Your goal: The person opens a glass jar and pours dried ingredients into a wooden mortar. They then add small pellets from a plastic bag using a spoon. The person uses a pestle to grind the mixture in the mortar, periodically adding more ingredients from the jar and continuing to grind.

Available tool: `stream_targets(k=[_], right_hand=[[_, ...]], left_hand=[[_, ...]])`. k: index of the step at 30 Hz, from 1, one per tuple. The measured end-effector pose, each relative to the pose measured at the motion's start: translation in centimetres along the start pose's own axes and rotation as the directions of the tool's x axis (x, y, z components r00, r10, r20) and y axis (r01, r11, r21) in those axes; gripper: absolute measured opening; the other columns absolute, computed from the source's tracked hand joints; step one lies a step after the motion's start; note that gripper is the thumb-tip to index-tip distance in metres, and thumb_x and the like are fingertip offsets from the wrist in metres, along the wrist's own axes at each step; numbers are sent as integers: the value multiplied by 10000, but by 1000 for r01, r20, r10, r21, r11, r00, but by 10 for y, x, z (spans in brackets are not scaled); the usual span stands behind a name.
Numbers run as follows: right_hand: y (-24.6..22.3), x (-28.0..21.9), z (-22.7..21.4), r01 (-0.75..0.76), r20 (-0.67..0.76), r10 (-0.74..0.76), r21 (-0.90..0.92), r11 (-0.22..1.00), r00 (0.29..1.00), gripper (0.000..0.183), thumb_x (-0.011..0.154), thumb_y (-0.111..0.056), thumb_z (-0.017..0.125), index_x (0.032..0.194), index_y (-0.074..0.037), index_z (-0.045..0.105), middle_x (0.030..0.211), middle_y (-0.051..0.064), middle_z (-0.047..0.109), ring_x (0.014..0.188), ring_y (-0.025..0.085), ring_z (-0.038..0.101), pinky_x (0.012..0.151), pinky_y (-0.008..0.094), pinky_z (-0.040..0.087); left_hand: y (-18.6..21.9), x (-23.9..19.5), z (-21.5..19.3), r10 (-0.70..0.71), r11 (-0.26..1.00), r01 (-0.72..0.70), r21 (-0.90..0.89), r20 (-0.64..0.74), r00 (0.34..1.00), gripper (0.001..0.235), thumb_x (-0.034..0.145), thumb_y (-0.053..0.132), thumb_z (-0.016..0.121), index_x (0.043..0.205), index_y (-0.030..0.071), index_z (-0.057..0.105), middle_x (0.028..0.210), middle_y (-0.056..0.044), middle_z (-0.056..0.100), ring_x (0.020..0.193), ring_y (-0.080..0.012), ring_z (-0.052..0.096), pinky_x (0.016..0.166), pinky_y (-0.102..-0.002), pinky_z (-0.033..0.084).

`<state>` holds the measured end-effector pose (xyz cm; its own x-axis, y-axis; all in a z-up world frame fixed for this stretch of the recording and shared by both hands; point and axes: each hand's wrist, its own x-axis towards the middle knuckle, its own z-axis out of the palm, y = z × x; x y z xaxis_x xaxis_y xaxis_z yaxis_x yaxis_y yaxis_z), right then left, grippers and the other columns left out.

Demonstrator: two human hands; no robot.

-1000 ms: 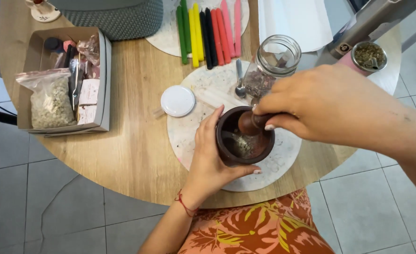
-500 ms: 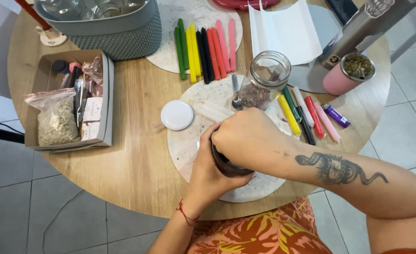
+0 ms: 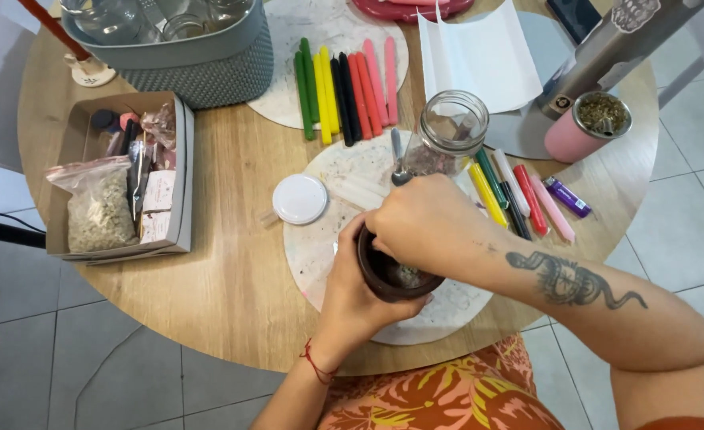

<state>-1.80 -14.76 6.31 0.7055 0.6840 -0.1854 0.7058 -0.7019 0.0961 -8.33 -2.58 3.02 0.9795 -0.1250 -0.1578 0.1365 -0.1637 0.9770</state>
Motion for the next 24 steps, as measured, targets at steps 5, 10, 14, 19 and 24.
stream_targets(k=[5,10,14,19,24], right_hand=[[-13,-6,25,-4,-372,-54,-153,988,927,90,743,-129,586,735,-46,620,502,77,591,483,301,615,403,427,476],[25,-35,-23,-67,-123,87,160,985,989,233,784,-390,614,781,-160,648,637,97,650,669,366,649,580,476,498],[30,-83,-41,-6,-504,157,287,958,849,283,821,-231,730,633,-118,551,484,48,485,540,268,569,494,321,423],[20,-85,-21,15,-544,45,105,994,838,333,860,-252,665,588,-170,492,490,-14,463,533,209,550,502,303,419],[20,-65,7,79,-488,-93,-48,996,868,285,864,-320,572,623,-193,491,538,-52,505,570,181,582,502,304,443]], left_hand=[[-6,2,0,19,999,-19,39,9,1000,1115,446,327,847,1384,190,260,1335,-175,465,1225,-407,459,987,-518,420],[-28,-3,5,299,954,-298,26,-53,953,1031,448,245,862,1331,121,345,1313,-164,491,1217,-368,475,1013,-475,411],[-37,-3,8,510,858,-508,76,-22,860,1000,453,232,881,1309,81,387,1317,-134,493,1217,-326,482,1037,-446,408],[-34,-1,9,505,861,-505,69,11,863,1002,462,199,876,1318,65,373,1322,-131,484,1221,-318,475,1053,-440,397],[-31,1,6,475,878,-474,64,0,880,1029,450,174,872,1329,65,349,1292,-143,486,1193,-330,496,1038,-450,414]])
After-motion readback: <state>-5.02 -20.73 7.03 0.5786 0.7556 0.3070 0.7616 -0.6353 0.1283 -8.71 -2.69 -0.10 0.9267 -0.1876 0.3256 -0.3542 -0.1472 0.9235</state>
